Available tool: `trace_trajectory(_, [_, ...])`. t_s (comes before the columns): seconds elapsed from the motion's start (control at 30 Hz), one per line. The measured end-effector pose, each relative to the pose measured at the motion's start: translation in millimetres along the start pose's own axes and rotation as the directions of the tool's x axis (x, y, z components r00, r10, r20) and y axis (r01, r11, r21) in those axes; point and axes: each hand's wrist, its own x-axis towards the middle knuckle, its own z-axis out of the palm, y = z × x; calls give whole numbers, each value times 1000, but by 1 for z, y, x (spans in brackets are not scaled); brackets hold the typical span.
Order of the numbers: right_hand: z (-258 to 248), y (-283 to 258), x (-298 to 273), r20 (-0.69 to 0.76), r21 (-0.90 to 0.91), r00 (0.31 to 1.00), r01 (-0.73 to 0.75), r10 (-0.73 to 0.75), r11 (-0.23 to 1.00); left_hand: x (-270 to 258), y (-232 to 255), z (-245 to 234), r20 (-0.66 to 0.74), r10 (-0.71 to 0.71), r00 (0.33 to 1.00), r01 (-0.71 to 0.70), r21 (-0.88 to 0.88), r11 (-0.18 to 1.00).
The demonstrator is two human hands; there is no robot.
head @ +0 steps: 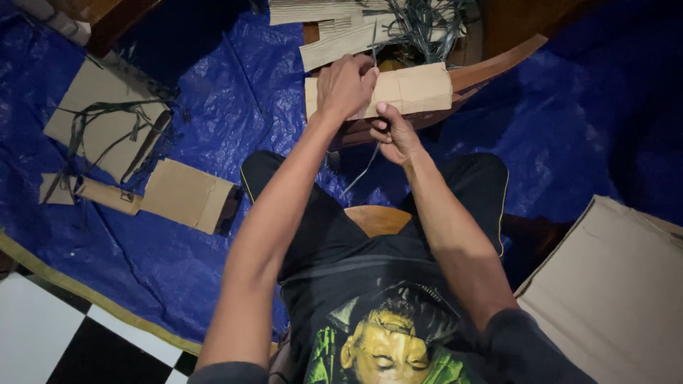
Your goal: Wrapping wooden chair components with cardboard and securing them with plastic ties.
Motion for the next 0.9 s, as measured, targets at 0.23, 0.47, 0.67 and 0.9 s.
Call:
trace_trajectory(0.23, [16, -2, -9, -93, -73, 995, 31, -37, 997, -7, 3, 0, -38, 62, 997, -63, -40, 997])
trace_trajectory(0.47, [43, -1, -30, -218, -382, 955, 108, -203, 918, -13, 13, -8, -135, 134, 982, -143, -62, 988])
trace_trajectory(0.67, [73, 8, -48, -321, -530, 881, 137, -347, 837, -17, 17, -9, -161, 208, 965, -222, -73, 972])
trace_trajectory(0.9, [53, 51, -36, -444, -500, 726, 286, -526, 817, -20, 18, -9, -173, 299, 938, -307, -21, 951])
